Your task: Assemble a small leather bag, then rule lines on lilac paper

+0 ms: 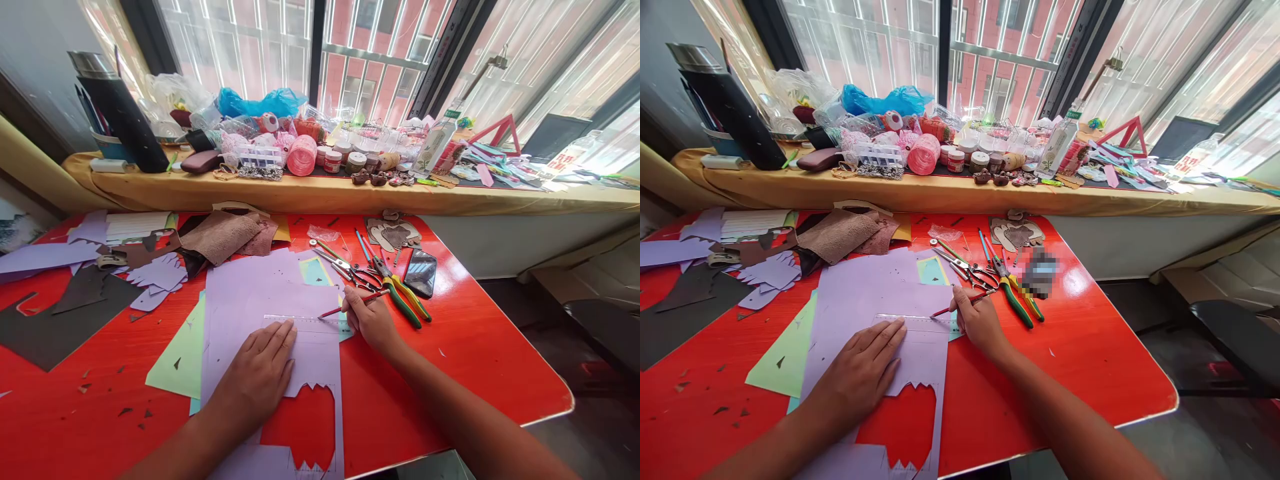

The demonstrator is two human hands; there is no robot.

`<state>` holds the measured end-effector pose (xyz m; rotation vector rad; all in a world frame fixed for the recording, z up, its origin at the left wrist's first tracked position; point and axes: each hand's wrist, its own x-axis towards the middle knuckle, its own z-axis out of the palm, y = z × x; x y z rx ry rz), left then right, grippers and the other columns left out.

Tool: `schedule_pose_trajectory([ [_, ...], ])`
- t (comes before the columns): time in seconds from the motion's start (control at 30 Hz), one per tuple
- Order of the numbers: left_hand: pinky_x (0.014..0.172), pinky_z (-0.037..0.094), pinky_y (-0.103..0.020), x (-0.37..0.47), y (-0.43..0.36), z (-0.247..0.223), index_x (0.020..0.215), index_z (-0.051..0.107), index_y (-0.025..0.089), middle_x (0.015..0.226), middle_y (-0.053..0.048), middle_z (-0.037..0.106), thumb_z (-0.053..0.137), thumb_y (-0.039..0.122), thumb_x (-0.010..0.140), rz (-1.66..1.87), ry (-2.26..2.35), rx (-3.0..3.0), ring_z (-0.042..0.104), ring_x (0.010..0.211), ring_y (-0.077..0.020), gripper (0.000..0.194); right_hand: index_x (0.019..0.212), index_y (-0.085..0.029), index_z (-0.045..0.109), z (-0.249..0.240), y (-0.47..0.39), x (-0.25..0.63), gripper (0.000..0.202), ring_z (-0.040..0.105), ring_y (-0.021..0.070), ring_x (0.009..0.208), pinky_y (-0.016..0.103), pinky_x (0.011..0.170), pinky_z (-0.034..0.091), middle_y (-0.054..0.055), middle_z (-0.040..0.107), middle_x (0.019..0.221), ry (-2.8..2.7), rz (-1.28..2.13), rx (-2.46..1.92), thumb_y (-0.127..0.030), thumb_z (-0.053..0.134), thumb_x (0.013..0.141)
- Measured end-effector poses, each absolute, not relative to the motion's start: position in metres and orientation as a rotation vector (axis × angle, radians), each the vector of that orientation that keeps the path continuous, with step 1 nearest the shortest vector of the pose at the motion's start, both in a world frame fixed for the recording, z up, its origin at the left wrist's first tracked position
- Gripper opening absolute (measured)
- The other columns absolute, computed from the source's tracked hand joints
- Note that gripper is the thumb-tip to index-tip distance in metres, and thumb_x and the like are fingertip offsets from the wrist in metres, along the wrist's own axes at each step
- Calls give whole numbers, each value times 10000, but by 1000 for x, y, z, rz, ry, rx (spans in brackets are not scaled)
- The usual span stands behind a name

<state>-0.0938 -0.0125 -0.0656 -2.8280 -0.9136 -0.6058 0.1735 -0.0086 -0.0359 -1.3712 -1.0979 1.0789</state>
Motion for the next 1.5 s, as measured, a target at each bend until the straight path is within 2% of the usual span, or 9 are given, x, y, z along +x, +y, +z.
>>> schedule_pose_trajectory([
  [0.5,1090,465,-459,-94,-11,-64,1456,619,79,1485,-162,671,409,196,1078,-572,-866,-2806,622,1327,-310,447,657,-230,591,-36,-14,183,593,365,107,345,267,395,371,-93,366,392,-938,1126,-1312,-769,699,877],
  [1.5,1097,456,-467,-91,-12,-59,1454,618,52,1486,-185,663,397,174,1092,-562,-866,-2822,615,1333,-322,442,663,-214,617,-37,-20,185,561,414,105,367,246,419,399,-87,382,400,-863,1138,-1268,-711,724,898],
])
